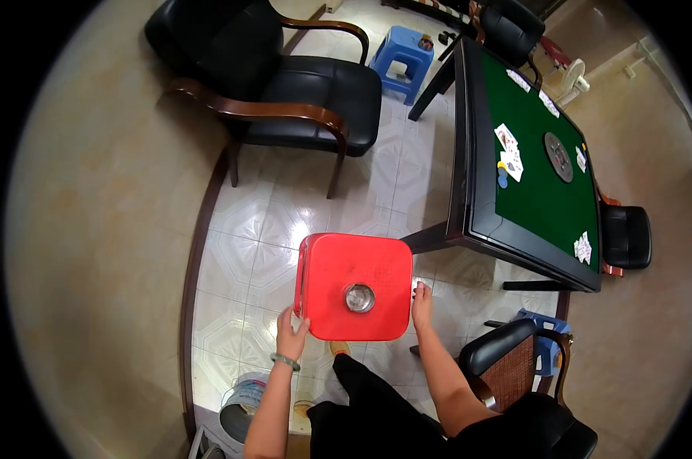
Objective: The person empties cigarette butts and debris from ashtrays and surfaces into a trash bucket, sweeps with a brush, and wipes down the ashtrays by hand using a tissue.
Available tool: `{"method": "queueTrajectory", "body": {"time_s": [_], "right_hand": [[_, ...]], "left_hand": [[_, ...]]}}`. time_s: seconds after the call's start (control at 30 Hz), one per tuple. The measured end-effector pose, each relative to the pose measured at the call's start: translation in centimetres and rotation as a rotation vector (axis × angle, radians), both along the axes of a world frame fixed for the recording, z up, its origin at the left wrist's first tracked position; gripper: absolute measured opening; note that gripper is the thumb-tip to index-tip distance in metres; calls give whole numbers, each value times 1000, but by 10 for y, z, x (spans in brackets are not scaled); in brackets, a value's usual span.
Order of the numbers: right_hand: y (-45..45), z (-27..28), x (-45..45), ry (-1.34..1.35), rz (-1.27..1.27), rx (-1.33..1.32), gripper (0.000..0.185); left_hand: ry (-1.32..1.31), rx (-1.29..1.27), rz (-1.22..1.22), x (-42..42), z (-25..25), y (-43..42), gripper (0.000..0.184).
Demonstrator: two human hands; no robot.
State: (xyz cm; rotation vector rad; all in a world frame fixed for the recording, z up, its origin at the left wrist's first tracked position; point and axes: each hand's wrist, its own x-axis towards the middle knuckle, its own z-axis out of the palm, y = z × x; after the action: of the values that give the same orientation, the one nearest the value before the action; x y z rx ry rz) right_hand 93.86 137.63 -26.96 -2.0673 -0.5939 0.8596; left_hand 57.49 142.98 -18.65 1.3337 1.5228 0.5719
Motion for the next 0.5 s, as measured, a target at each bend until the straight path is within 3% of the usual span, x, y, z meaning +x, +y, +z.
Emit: {"method": "queueTrajectory", "body": {"time_s": [0.07, 0.13, 0.17, 0.23, 0.37, 0.47, 0.5], "right_hand": [[-15, -65, 19, 622, -196, 25, 51], [-1, -35, 6, 866, -285, 10, 54], [6, -21, 1, 985, -330, 1, 55], [4, -41, 6, 933, -273, -18, 54], [-22, -60, 4, 947, -231, 139, 49], [-81, -45, 1, 380, 153, -50, 46], [-105, -48, 1, 606, -68, 10, 45]], "left_hand": [[108, 52, -30, 20, -25, 22, 62], [150, 18, -93, 34, -56, 39, 64], [33, -36, -66, 44, -55, 45, 64], [-207, -146, -7, 60, -37, 50, 64], [-167, -218, -31, 61, -30, 46, 62], [-204, -291, -136, 65, -34, 21, 69], [-227, -307, -169, 68, -44, 10, 71]]}}
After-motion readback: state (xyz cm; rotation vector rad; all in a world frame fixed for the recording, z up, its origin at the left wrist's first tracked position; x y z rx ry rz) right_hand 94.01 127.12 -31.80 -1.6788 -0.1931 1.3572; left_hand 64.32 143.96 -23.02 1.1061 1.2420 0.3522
